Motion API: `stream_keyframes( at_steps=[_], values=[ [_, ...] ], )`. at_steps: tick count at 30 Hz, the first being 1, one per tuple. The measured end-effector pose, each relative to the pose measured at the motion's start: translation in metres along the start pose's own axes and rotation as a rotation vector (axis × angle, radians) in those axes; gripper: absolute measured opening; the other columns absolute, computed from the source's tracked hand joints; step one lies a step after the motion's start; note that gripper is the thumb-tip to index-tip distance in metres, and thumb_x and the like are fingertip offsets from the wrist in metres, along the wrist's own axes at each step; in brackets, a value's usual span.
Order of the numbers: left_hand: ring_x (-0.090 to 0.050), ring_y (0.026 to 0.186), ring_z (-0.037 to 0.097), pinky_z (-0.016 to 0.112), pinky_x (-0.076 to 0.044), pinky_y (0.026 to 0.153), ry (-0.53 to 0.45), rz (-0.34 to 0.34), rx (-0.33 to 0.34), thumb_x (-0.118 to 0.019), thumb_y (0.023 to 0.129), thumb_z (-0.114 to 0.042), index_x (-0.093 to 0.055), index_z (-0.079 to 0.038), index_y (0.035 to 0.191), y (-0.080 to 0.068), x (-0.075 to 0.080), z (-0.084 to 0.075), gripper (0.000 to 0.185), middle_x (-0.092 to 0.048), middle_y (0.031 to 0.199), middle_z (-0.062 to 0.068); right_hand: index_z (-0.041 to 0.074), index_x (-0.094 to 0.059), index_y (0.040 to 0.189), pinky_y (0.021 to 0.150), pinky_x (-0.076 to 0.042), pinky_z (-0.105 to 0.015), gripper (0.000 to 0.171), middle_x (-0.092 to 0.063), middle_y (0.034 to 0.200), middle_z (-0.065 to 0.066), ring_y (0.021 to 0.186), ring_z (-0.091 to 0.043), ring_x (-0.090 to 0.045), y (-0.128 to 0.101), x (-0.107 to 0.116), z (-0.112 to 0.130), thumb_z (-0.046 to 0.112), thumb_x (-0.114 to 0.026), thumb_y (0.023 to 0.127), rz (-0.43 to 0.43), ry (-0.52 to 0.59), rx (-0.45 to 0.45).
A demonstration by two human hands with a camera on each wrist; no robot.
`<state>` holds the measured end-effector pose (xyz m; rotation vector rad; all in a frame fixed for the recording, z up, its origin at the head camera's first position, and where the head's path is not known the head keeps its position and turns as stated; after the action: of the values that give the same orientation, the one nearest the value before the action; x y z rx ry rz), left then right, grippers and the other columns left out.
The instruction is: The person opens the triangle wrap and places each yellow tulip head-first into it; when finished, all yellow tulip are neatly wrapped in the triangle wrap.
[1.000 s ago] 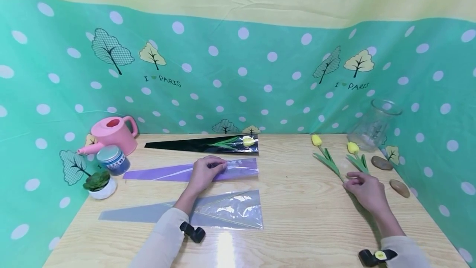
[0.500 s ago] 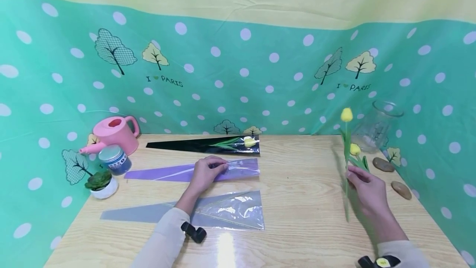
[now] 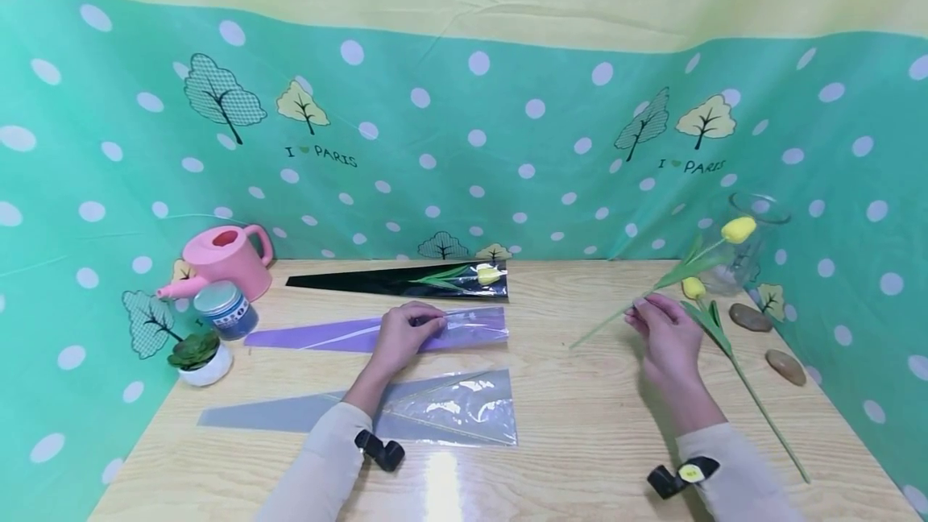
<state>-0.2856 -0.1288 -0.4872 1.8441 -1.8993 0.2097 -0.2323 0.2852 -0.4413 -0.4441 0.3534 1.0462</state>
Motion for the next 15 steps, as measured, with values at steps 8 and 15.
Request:
stream_keyframes(
  at_steps=[8, 15],
  values=[
    [-0.072, 0.107, 0.022, 0.044, -0.055, 0.103, 0.001, 0.008, -0.002, -0.084, 0.087, -0.018, -0.084, -0.018, 0.096, 0.000, 0.000, 0.000, 0.009, -0.079, 0.105, 0.002, -0.001, -0.057, 0.113, 0.083, -0.063, -0.024, 0.020, -0.073, 0.086, -0.002, 0.084, -0.018, -0.074, 0.003, -0.039, -0.038, -0.005, -0.067, 0.096, -0.077, 0.020, 0.008],
    [-0.073, 0.107, 0.023, 0.044, -0.055, 0.103, 0.004, 0.002, -0.004, -0.084, 0.087, -0.018, -0.084, -0.017, 0.096, 0.000, 0.000, 0.001, 0.009, -0.079, 0.104, 0.003, 0.000, -0.058, 0.112, 0.088, -0.063, -0.026, 0.017, -0.072, 0.098, -0.010, 0.087, -0.018, -0.073, -0.006, -0.066, -0.079, -0.002, -0.066, 0.097, -0.073, -0.013, 0.008]
  ],
)
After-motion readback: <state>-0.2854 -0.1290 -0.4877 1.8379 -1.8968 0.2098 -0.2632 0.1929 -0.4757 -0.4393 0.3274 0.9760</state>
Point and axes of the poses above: each hand's wrist, its own y-axis towards the middle knuckle, its own x-axis out of the back of the hand, z = x × y, the point moved 4 cm from there along y, towards the middle knuckle
